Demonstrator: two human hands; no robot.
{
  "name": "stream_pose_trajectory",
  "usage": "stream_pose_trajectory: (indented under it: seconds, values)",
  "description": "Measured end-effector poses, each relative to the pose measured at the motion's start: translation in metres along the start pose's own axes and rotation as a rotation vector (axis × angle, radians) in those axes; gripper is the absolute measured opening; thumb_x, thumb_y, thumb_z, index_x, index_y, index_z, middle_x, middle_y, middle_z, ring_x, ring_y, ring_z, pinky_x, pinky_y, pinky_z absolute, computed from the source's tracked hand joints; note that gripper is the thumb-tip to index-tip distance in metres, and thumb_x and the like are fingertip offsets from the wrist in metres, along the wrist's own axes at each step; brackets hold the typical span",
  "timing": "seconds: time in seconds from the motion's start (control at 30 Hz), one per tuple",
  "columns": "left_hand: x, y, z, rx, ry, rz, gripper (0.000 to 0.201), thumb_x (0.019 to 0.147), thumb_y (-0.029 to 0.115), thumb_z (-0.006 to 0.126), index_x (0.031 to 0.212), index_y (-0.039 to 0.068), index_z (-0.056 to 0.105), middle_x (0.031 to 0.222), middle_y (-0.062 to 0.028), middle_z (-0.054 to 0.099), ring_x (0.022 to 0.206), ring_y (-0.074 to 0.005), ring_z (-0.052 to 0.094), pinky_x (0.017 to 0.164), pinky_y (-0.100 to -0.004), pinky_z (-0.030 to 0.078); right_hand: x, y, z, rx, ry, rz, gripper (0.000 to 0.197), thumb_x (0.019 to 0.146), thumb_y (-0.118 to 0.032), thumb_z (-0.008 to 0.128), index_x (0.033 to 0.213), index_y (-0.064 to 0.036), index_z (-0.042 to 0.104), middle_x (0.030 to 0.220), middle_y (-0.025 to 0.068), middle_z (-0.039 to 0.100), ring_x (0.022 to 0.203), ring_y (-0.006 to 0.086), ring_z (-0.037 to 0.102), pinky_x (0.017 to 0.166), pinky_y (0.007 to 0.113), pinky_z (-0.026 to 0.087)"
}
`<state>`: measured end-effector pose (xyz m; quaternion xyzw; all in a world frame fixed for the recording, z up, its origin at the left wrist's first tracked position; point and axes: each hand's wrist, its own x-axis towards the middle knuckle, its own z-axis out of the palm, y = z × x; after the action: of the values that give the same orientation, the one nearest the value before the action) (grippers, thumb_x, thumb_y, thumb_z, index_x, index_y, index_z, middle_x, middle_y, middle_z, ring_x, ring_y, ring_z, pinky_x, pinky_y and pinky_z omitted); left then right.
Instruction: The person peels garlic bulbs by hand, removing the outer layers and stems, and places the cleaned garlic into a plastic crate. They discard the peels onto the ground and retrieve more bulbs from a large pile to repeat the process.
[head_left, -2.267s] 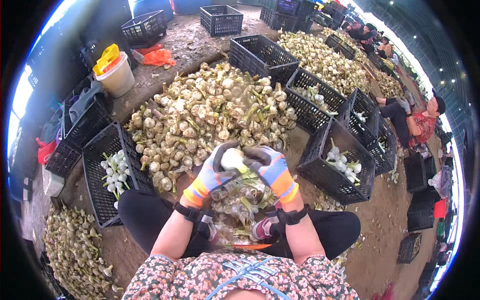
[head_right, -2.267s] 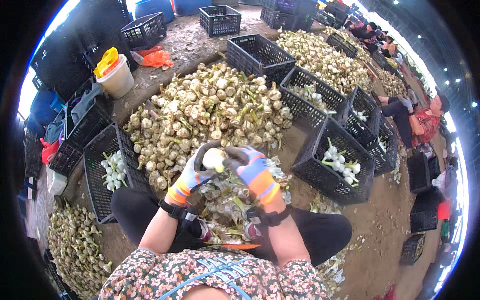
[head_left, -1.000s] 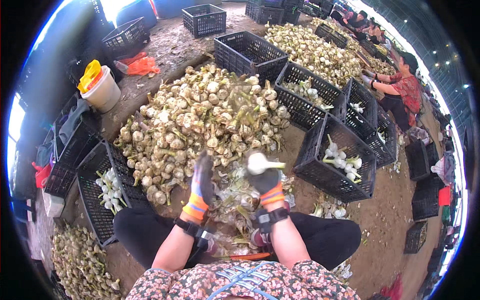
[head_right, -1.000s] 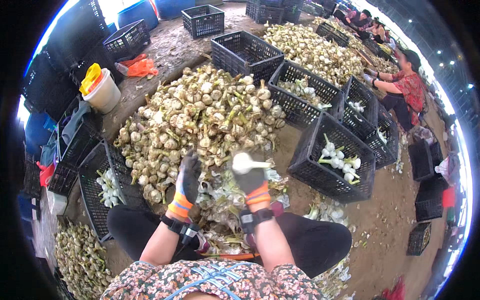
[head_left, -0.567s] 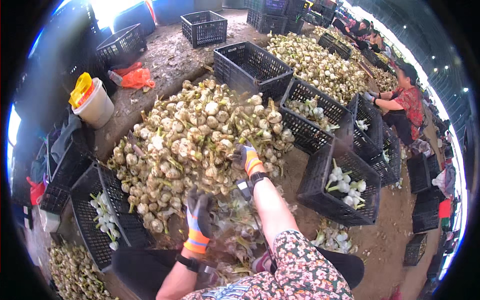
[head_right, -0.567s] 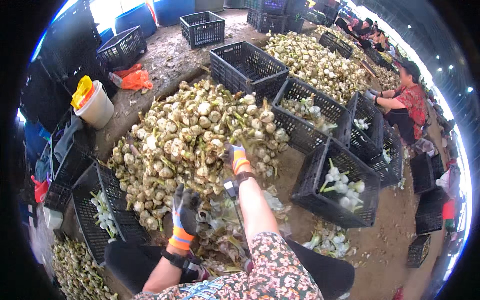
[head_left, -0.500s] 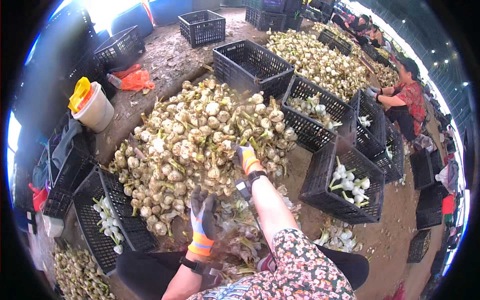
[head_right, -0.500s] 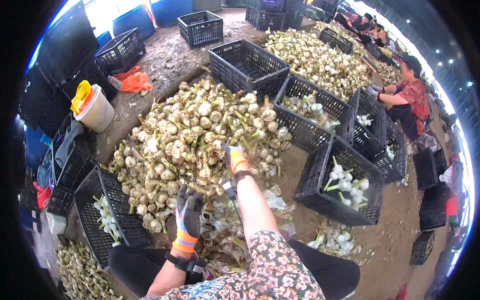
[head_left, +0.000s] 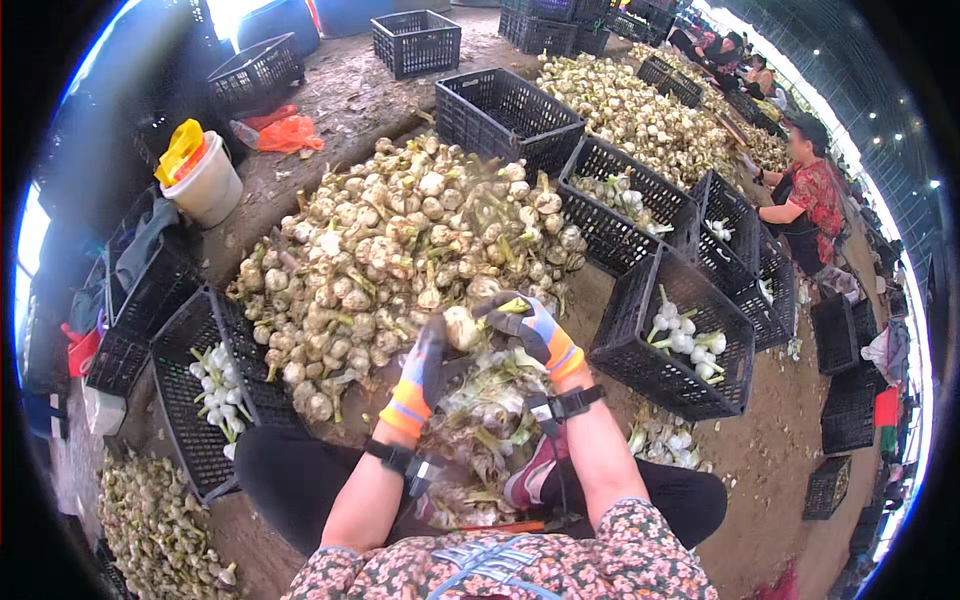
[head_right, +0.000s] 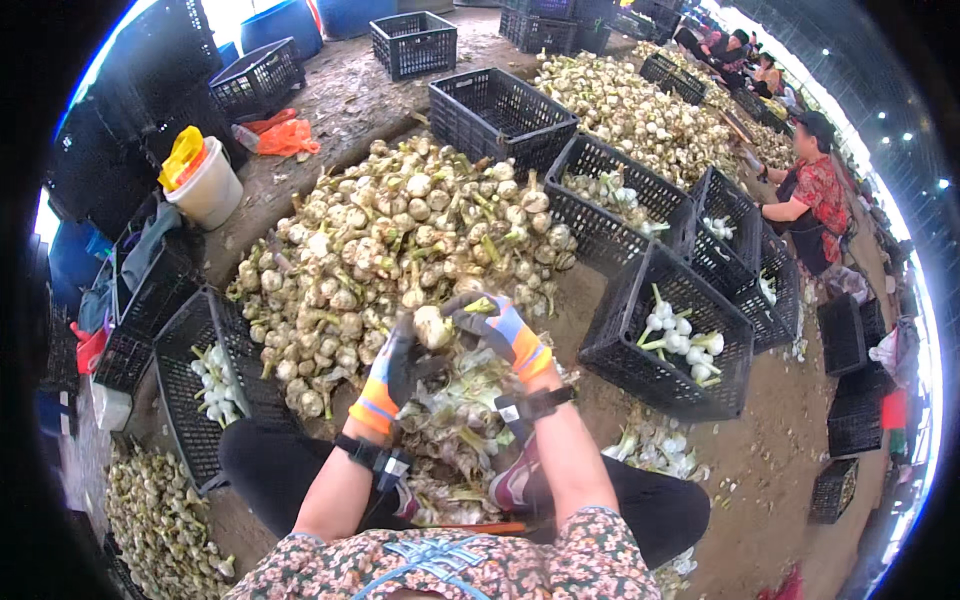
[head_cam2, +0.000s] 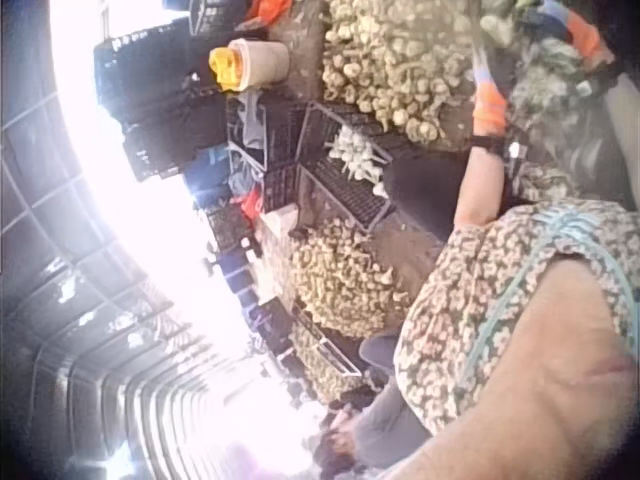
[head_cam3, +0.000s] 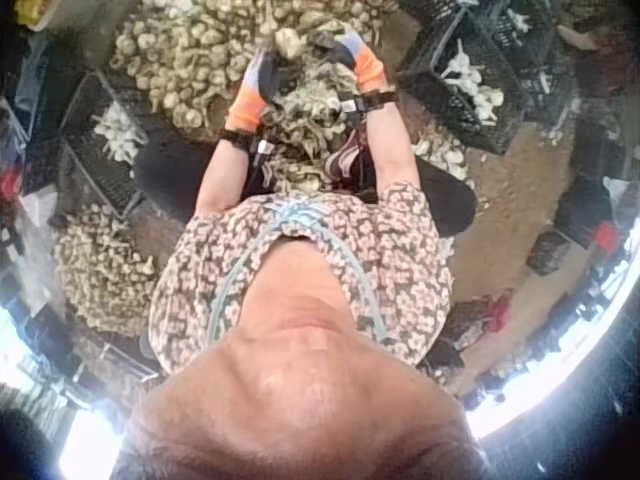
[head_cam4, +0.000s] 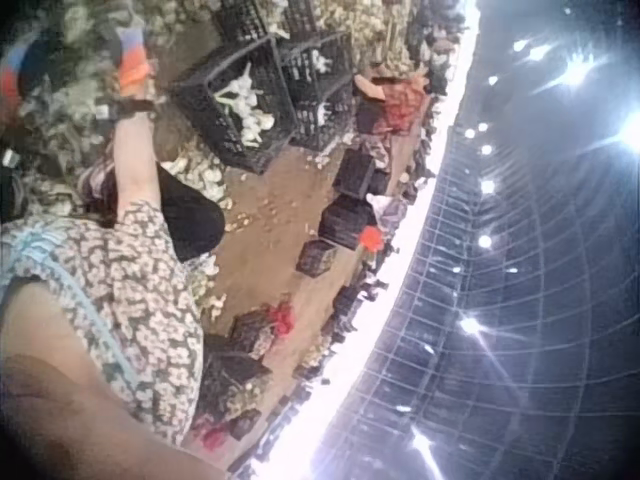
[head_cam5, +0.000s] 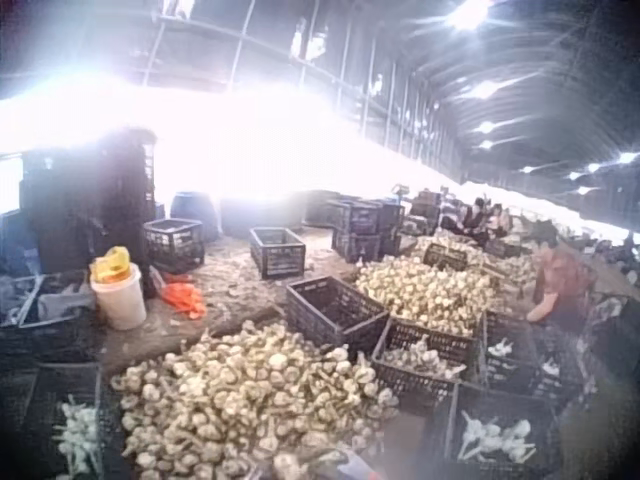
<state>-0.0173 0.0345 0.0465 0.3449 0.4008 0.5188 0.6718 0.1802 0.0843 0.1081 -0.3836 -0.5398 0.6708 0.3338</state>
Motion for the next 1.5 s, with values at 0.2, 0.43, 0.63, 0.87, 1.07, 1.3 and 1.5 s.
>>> stream_pose_trajectory:
  seconds: [0.2,0.43,0.63,0.87,1.07,1.3,1.5]
  values:
    - [-0.023,0.023,0.041,0.079,0.011,0.499,0.058,0.077,-0.004,0.065,0.128,0.008,0.041,0.118,-0.0076,0.050,0.107,-0.0177,0.054,0.090,-0.0322,0.049,-0.039,-0.019,0.064,0.253,0.258,-0.170,0.026,0.083,-0.021,0.068,0.100,-0.0018,0.065,0.089,0.0009,0.066,0.066,0.0107,0.060,0.061,0.025,0.048]
    - [-0.051,0.047,0.069,-0.738,-0.136,0.101,0.025,0.089,0.022,0.050,0.110,0.008,0.051,0.106,-0.0099,0.058,0.098,-0.0256,0.058,0.090,-0.0399,0.048,-0.058,-0.014,0.090,0.334,0.483,-0.354,0.032,0.081,-0.018,0.072,0.106,-0.0014,0.060,0.095,0.0059,0.066,0.077,0.0127,0.063,0.059,0.025,0.052]
    - [-0.057,0.040,0.060,-0.505,-0.084,0.283,0.041,0.077,0.013,0.065,0.112,0.009,0.044,0.111,-0.0105,0.054,0.101,-0.0248,0.056,0.088,-0.0402,0.049,-0.087,-0.035,0.092,0.188,0.342,-0.349,0.023,0.083,-0.012,0.067,0.102,0.0002,0.062,0.095,0.0046,0.066,0.082,0.0107,0.060,0.069,0.025,0.049]
    - [-0.081,0.065,0.068,-0.132,-0.095,0.320,0.052,0.077,0.011,0.075,0.117,0.005,0.042,0.108,-0.0090,0.055,0.095,-0.0196,0.059,0.075,-0.0325,0.055,-0.103,-0.011,0.061,0.062,0.388,-0.353,0.024,0.080,-0.003,0.061,0.103,0.0020,0.060,0.094,0.0061,0.065,0.081,0.0113,0.059,0.073,0.025,0.048]
    - [-0.088,0.078,0.063,-0.054,-0.180,0.025,0.050,0.089,0.027,0.062,0.129,0.006,0.039,0.111,-0.0086,0.057,0.096,-0.0184,0.060,0.072,-0.0307,0.054,-0.107,-0.012,0.069,-0.047,0.272,-0.338,0.044,0.078,0.002,0.061,0.120,0.0057,0.050,0.117,0.0125,0.059,0.102,0.0165,0.058,0.086,0.025,0.046]
    - [-0.075,0.074,0.029,0.219,-0.243,0.131,0.057,0.070,0.005,0.075,0.121,0.003,0.049,0.102,-0.0050,0.061,0.092,-0.0144,0.060,0.081,-0.0280,0.050,-0.112,-0.031,0.076,0.009,0.270,-0.385,0.025,0.081,-0.006,0.064,0.104,0.0039,0.064,0.095,0.0078,0.069,0.081,0.0104,0.062,0.072,0.023,0.050]
    - [-0.080,0.081,0.026,0.671,-0.365,0.519,0.060,0.071,0.007,0.076,0.124,0.000,0.048,0.107,-0.0051,0.061,0.099,-0.0127,0.058,0.083,-0.0273,0.048,-0.096,0.005,0.067,0.129,0.469,-0.359,0.017,0.081,0.002,0.057,0.094,0.0037,0.068,0.087,0.0065,0.068,0.077,0.0119,0.062,0.070,0.025,0.049]
